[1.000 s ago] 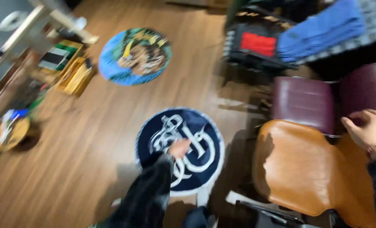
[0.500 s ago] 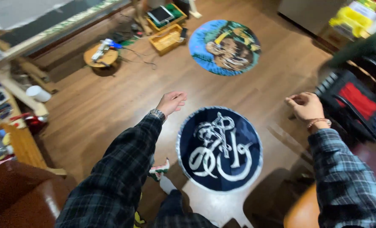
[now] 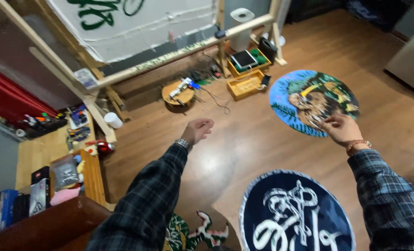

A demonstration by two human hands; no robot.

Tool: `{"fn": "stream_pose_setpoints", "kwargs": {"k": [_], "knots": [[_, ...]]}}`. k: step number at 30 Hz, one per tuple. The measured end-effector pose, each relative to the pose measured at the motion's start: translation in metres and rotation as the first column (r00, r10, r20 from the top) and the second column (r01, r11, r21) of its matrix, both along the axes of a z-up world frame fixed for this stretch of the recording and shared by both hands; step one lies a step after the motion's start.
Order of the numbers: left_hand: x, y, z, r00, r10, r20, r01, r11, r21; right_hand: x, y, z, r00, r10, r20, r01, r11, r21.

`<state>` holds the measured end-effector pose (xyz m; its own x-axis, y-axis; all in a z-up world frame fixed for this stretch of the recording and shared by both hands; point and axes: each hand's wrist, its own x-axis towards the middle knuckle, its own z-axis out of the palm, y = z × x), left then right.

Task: The person organizes yarn, cleans loose fibers from a tufted rug on a frame, moves a chair, and manages power cables and an adapter.

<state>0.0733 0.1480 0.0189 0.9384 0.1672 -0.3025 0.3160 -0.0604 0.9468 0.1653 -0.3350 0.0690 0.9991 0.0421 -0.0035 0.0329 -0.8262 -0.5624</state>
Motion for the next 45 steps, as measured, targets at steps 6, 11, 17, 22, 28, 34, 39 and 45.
{"fn": "stream_pose_setpoints", "kwargs": {"k": [6,11,17,22,28,34,39,45], "knots": [[0.025,0.049,0.046,0.998,0.027,0.061,-0.027,1.0,0.001,0.106,0.094,-0.004,0.989,0.134,-0.066,-0.137,0.99,-0.043],[0.099,0.108,0.064,0.983,0.178,0.047,-0.183,0.977,0.114,0.19,0.202,0.038,0.948,0.236,-0.215,-0.236,0.971,0.026],[0.228,0.199,0.045,0.945,0.314,0.092,-0.32,0.945,0.067,0.412,0.285,-0.031,0.864,0.499,-0.066,-0.458,0.833,0.311],[0.29,0.235,0.021,0.917,0.397,-0.035,-0.398,0.917,-0.01,0.494,0.354,-0.004,0.821,0.557,-0.125,-0.555,0.83,0.05],[0.321,0.256,-0.108,0.805,0.526,-0.274,-0.572,0.811,-0.123,0.55,0.401,-0.059,0.792,0.534,-0.296,-0.501,0.846,0.184],[0.4,0.275,-0.141,0.683,0.564,-0.465,-0.701,0.686,-0.196,0.623,0.429,-0.073,0.737,0.433,-0.519,-0.444,0.889,0.112],[0.546,0.343,-0.168,0.733,0.561,-0.386,-0.664,0.713,-0.224,0.764,0.439,-0.161,0.824,0.405,-0.396,-0.393,0.912,0.114],[0.676,0.37,-0.086,0.818,0.353,-0.453,-0.464,0.872,-0.159,0.802,0.477,-0.188,0.793,0.166,-0.587,-0.013,0.967,0.256]]}}
